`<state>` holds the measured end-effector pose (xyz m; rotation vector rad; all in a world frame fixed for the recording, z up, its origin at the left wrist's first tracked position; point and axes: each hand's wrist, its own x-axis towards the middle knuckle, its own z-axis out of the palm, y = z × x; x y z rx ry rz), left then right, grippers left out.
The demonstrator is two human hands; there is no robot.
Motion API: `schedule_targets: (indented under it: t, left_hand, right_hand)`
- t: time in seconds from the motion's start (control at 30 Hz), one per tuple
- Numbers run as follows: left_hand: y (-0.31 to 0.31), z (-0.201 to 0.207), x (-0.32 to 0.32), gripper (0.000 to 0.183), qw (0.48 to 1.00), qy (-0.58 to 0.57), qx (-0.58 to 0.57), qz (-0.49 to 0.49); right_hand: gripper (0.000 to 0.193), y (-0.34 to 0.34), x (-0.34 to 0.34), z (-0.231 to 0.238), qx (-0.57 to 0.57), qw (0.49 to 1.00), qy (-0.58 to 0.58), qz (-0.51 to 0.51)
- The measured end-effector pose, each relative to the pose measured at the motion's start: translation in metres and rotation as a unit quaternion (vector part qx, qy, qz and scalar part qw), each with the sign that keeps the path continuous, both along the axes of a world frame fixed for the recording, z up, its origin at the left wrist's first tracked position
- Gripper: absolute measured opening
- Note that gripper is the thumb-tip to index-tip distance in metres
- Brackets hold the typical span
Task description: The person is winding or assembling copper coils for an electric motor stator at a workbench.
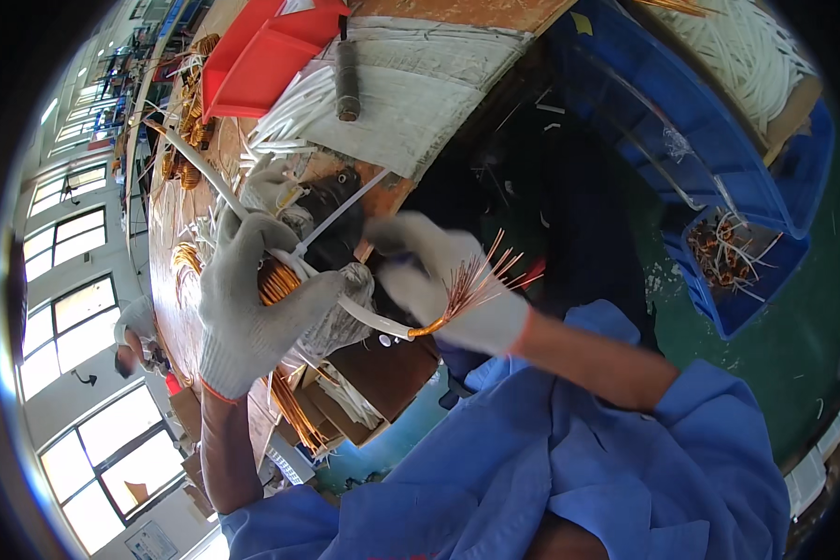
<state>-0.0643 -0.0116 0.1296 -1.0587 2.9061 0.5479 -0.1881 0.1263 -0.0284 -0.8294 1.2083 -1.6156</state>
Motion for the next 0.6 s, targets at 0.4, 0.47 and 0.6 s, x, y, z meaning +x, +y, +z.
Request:
schedule_targets:
  t: [0.4, 0.47, 0.6]
  left_hand:
    - [-0.009, 0.000, -0.006, 0.055, 0.999, -0.039, 0.022, -0.017]
    - [-0.011, 0.000, 0.003, 0.075, 0.999, -0.018, 0.043, -0.008]
    - [0.004, 0.014, 0.003, 0.137, 0.993, -0.074, -0.079, -0.052]
  right_hand:
    - [0.041, -0.092, -0.031, 0.022, -0.276, 0.960, 0.043, 0.003]
    - [0.037, -0.065, -0.030, 0.065, -0.130, 0.959, -0.191, 0.166]
    - [0.041, -0.047, -0.028, 0.012, -0.065, 0.966, -0.241, 0.075]
